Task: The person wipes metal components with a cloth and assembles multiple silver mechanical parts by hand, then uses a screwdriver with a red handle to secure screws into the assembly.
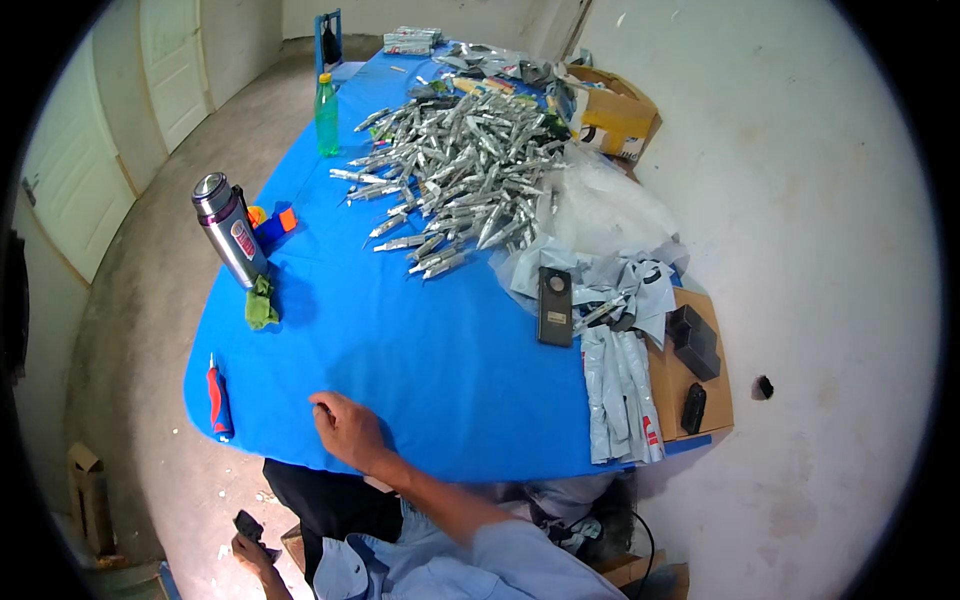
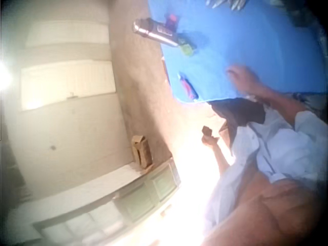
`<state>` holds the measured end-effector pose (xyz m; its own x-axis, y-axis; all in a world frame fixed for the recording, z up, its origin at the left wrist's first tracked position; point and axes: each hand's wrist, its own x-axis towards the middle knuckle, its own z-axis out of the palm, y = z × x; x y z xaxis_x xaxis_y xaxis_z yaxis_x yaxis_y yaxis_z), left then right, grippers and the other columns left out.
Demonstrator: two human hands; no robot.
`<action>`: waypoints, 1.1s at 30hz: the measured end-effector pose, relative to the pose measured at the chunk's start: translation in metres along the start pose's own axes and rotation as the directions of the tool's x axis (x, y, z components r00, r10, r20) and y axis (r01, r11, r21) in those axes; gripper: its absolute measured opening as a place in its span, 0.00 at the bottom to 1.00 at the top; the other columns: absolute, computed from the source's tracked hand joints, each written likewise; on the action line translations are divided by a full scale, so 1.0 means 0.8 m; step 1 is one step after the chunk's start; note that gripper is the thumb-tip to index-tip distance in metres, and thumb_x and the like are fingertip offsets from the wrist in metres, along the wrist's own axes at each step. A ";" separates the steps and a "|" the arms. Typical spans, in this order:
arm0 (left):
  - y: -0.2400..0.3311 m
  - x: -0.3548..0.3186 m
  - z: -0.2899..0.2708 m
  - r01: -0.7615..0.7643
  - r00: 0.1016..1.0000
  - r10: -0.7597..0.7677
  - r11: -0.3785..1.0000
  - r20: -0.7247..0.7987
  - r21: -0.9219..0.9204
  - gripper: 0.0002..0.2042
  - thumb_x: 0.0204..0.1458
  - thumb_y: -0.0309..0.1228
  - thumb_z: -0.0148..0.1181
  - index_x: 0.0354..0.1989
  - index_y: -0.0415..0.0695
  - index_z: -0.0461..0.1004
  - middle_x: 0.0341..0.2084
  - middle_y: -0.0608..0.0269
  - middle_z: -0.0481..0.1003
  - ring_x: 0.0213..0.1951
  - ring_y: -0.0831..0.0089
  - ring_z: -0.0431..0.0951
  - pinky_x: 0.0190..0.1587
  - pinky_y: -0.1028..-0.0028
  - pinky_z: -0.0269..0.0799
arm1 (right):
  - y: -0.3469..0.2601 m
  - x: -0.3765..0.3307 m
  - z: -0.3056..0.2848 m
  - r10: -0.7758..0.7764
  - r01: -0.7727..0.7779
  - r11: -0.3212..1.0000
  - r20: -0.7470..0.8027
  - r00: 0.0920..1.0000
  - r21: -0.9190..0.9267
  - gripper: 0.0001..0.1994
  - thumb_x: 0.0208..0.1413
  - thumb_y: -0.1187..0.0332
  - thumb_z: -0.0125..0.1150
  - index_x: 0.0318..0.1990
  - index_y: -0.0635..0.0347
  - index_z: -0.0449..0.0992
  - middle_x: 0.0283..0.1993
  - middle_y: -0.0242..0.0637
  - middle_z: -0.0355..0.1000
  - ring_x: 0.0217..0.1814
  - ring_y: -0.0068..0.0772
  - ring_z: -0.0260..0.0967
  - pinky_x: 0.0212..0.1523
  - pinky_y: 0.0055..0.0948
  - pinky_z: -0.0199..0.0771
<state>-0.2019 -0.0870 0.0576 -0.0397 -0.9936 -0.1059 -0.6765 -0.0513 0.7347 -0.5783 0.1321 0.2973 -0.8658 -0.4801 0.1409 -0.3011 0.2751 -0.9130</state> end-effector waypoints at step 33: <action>0.620 -0.154 0.171 -0.929 0.323 0.920 0.353 0.221 -0.113 0.13 0.50 0.25 0.74 0.45 0.43 0.83 0.44 0.55 0.82 0.39 0.59 0.83 0.41 0.65 0.80 | 0.131 0.188 -0.227 0.007 -0.160 0.964 -0.585 0.811 -0.211 0.09 0.62 0.69 0.62 0.44 0.59 0.86 0.42 0.40 0.82 0.38 0.42 0.81 0.41 0.38 0.81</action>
<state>-0.6328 0.0241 0.3433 -0.7982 -0.3454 0.4936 -0.1188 0.8935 0.4331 -0.8131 0.2402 0.2922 -0.9379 0.0996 0.3322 -0.2361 0.5182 -0.8220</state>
